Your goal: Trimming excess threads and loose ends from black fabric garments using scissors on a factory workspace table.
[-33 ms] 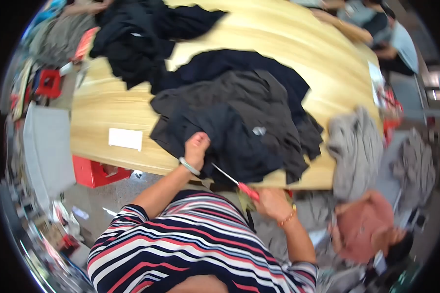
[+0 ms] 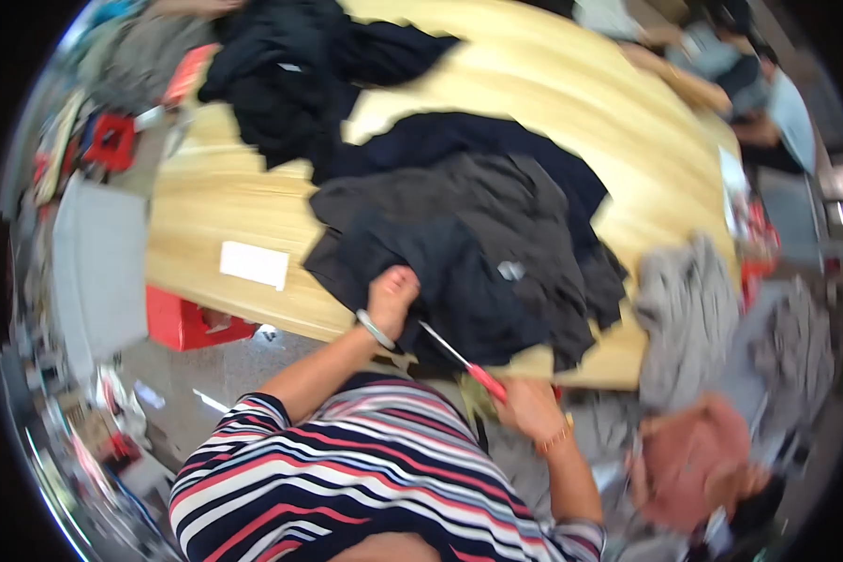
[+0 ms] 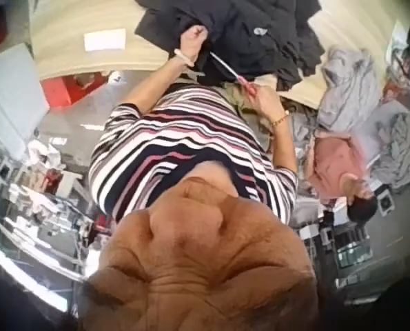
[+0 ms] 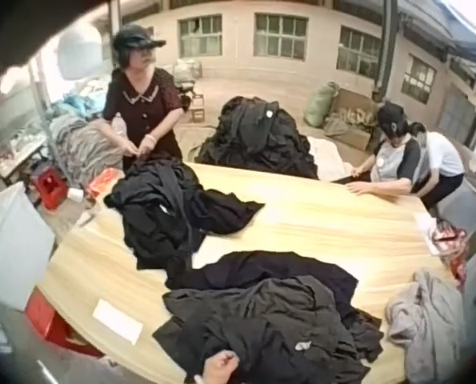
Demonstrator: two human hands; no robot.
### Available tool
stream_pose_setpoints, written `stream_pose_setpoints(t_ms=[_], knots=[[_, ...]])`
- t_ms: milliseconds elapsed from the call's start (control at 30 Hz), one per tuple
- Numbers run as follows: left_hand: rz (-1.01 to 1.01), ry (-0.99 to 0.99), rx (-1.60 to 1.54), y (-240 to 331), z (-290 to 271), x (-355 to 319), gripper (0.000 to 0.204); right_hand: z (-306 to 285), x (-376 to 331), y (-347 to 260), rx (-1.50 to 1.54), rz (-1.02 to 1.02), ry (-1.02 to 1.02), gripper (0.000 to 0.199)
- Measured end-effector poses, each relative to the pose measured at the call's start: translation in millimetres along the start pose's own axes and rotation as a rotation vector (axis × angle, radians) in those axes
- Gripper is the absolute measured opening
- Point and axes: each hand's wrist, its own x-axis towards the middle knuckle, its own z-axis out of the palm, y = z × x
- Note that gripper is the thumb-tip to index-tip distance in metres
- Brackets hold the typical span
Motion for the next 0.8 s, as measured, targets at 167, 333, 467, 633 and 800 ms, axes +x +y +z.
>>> stream_pose_setpoints(t_ms=[167, 333, 467, 633, 800], knots=[[0.241, -0.17, 0.577, 1, 11, -11, 0.021, -24, 23, 20, 0.021, 0.246, 0.357, 0.041], [0.142, 0.418, 0.301, 12, 13, 18, 0.036, -57, 110, 26, 0.589, 0.084, 0.49, 0.026], [-0.095, 0.47, 0.311, -2, 11, 63, 0.06, -54, 194, 44, 0.546, -0.263, 0.497, 0.022], [-0.198, 0.386, 0.424, -1, 6, 81, 0.055, -54, 201, -16, 0.35, -0.085, 0.028, 0.066], [-0.066, 0.503, 0.308, -38, 4, 92, 0.026, -32, 224, -15, 0.134, -0.604, 0.12, 0.066]])
